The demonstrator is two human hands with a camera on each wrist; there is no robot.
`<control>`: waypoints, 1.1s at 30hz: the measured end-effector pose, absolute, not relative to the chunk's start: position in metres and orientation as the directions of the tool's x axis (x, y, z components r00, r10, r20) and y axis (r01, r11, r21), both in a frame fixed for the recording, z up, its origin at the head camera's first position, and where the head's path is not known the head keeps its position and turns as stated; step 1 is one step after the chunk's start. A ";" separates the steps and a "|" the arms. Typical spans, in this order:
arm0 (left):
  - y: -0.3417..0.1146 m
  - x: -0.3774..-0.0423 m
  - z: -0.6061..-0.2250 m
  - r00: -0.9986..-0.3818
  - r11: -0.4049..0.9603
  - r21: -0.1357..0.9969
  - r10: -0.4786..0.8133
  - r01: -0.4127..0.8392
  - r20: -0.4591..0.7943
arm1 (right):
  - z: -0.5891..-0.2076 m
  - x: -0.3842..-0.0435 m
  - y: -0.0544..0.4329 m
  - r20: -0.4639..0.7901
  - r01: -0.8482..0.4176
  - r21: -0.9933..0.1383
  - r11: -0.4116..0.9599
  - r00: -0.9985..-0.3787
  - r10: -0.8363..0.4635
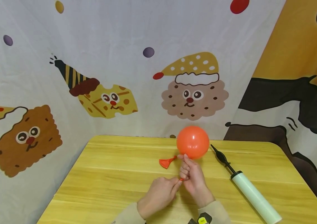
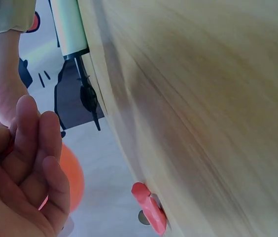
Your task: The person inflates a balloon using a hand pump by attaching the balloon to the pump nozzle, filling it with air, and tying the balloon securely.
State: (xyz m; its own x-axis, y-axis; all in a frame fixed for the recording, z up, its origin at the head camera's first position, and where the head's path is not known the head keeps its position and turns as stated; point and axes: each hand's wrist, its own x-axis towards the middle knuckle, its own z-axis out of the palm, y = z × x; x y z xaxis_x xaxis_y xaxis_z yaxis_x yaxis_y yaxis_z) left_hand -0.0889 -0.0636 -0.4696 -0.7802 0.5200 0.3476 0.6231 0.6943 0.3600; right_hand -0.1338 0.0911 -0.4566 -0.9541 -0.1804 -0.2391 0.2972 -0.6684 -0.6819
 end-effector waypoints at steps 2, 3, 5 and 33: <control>-0.064 -0.088 -0.471 -0.787 0.692 0.376 0.521 0.616 0.330 | -0.457 -0.135 0.092 -0.239 0.299 -0.727 -0.618 -0.954 -0.181; -0.065 -0.088 -0.472 -0.792 0.691 0.386 0.522 0.610 0.317 | -0.457 -0.135 0.093 -0.235 0.294 -0.748 -0.595 -0.956 -0.176; -0.069 -0.088 -0.473 -0.802 0.695 0.401 0.514 0.597 0.304 | -0.458 -0.137 0.096 -0.225 0.280 -0.787 -0.550 -0.960 -0.167; -0.101 -0.124 -0.442 -0.438 0.566 -0.191 0.774 0.802 0.457 | -0.477 -0.131 0.104 0.020 -0.252 -0.879 0.405 -0.868 -0.496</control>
